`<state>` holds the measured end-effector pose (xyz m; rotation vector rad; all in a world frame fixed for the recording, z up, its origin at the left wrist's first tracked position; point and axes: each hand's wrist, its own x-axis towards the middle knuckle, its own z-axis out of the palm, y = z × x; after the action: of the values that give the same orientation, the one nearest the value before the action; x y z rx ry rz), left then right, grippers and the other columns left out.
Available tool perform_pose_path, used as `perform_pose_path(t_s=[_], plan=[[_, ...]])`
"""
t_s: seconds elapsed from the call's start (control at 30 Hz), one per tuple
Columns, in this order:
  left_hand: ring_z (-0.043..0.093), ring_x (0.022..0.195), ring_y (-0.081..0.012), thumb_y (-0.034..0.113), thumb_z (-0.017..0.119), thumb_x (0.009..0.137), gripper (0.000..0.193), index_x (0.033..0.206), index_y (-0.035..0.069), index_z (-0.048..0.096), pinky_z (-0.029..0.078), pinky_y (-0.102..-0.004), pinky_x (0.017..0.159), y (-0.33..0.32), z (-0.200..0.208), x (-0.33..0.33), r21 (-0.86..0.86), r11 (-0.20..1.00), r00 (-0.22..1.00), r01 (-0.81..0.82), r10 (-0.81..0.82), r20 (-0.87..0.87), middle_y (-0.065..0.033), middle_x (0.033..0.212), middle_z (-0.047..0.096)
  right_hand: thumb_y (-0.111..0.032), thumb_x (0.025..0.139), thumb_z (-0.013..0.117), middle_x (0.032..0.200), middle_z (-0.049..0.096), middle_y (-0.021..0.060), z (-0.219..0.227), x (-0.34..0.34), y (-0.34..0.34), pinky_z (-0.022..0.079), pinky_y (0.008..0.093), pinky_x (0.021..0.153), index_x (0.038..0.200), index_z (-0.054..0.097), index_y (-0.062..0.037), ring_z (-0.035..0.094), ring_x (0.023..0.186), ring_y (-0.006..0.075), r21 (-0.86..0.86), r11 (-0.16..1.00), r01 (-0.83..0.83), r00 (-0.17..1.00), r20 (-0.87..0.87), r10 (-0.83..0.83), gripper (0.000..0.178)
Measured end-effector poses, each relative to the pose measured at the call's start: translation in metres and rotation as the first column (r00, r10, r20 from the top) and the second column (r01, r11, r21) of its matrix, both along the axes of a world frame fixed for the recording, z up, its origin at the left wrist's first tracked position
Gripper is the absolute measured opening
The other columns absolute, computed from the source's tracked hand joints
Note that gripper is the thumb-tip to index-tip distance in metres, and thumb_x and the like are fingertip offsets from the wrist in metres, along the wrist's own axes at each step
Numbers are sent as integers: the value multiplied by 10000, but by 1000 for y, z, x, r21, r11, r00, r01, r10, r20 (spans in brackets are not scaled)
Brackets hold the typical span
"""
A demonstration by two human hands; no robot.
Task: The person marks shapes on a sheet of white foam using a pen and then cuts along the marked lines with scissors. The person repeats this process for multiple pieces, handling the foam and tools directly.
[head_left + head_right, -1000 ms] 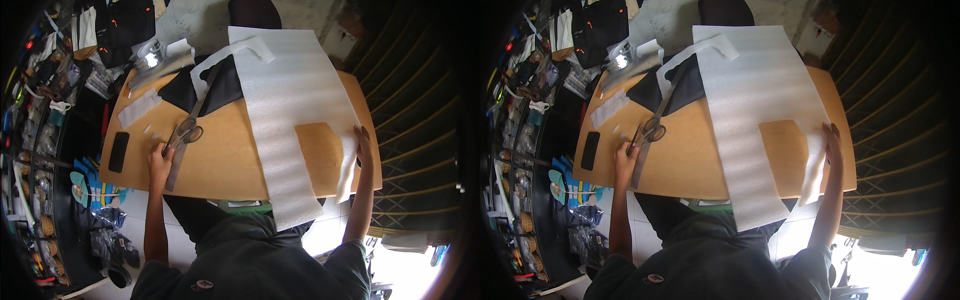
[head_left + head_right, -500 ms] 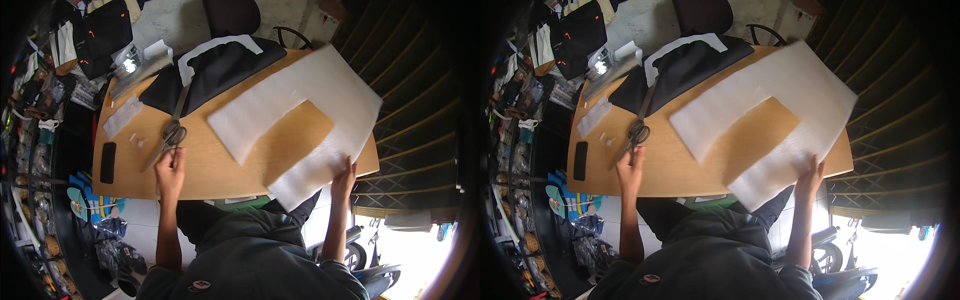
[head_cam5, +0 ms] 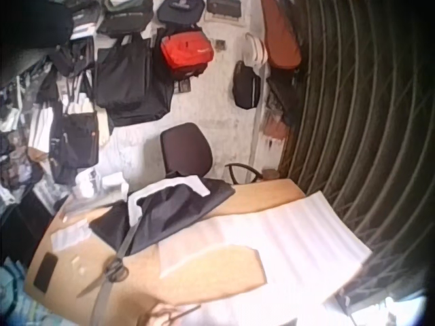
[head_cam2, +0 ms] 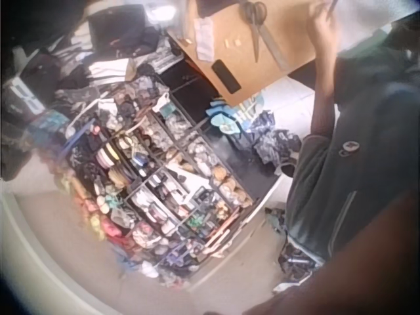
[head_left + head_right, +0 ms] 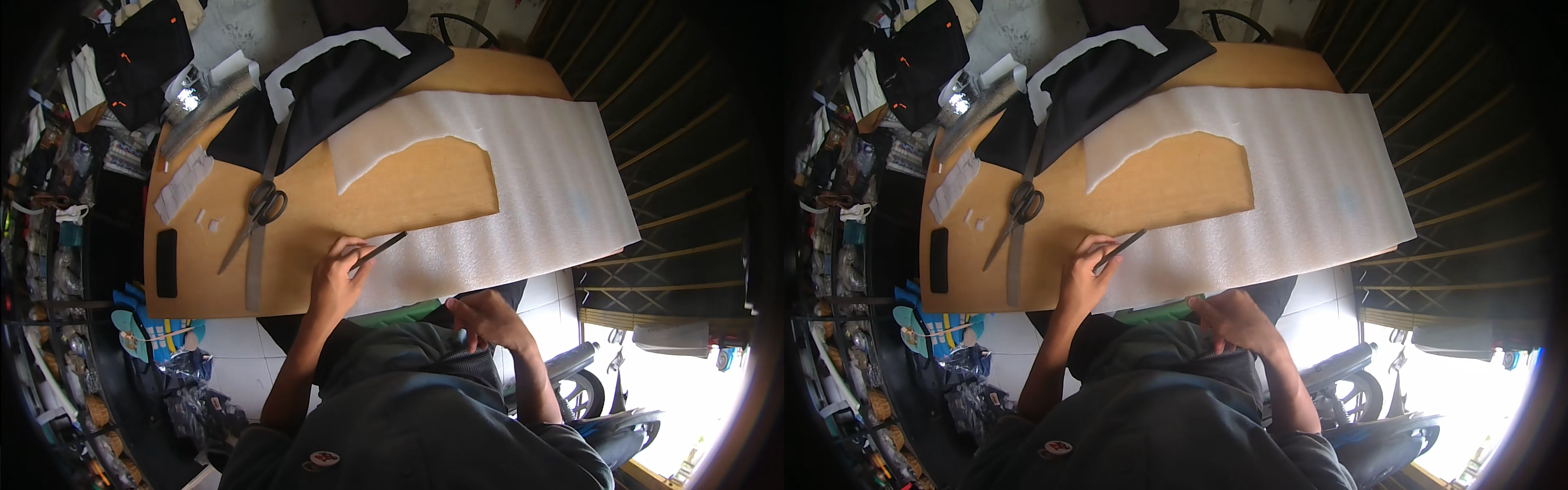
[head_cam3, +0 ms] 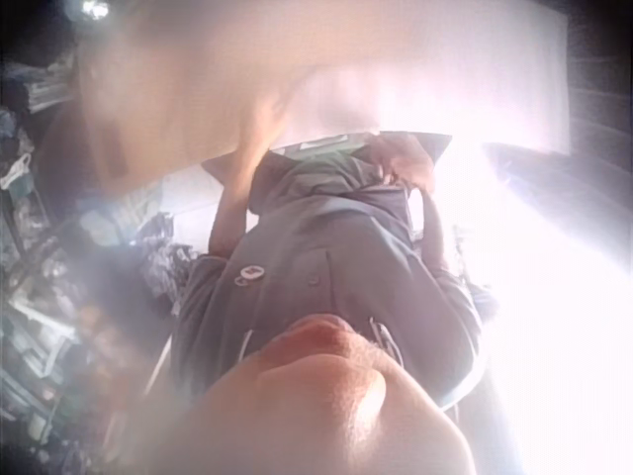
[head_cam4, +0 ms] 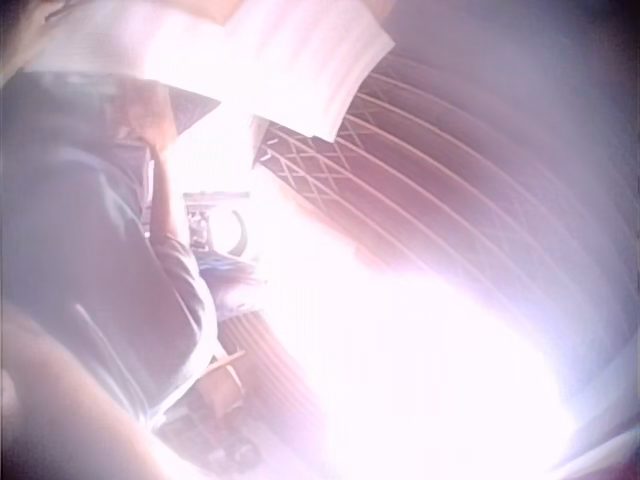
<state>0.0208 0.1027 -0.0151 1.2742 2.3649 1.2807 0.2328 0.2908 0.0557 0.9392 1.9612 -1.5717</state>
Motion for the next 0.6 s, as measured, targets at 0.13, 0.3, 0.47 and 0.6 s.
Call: perform_pose_path(t_s=[0.13, 0.3, 0.47, 0.6], plan=[[668, 804, -228, 78, 663, 944, 122, 1033, 26, 729, 524, -323, 704, 9, -18, 13, 146, 989, 996, 3, -17, 93, -99, 965, 696, -165, 975, 643, 588, 615, 103, -21, -14, 38, 457, 327, 510, 813, 666, 34, 628, 518, 206, 451, 749, 486, 784, -604, -145, 258], [589, 836, -108, 172, 585, 1023, 200, 1143, 38, 673, 455, -265, 769, 28, -24, -15, 204, 900, 814, -386, 228, 535, -22, 941, 673, -249, 932, 686, 1400, 556, 76, -89, -29, 97, 296, 555, 1144, 1262, 620, -120, 461, 1364, 303, 894, 307, 326, 875, -409, 261, 360], [609, 963, -173, 346, 688, 953, 488, 1264, -17, 592, 474, -330, 872, 48, -6, -79, -67, 881, 811, -468, 458, 364, -98, 1004, 675, -311, 937, 677, 1451, 515, 70, -101, -27, 97, 222, 598, 1197, 1343, 579, -120, 410, 1417, 307, 915, 240, 323, 913, -368, 176, 459], [605, 975, -151, 359, 770, 887, 619, 1318, -31, 558, 470, -316, 884, 75, -10, -99, -96, 916, 751, -389, 376, 543, -78, 1032, 666, -306, 931, 677, 1436, 523, 63, -104, -29, 95, 226, 596, 1195, 1340, 577, -112, 412, 1415, 306, 914, 212, 347, 908, -384, 166, 463]])
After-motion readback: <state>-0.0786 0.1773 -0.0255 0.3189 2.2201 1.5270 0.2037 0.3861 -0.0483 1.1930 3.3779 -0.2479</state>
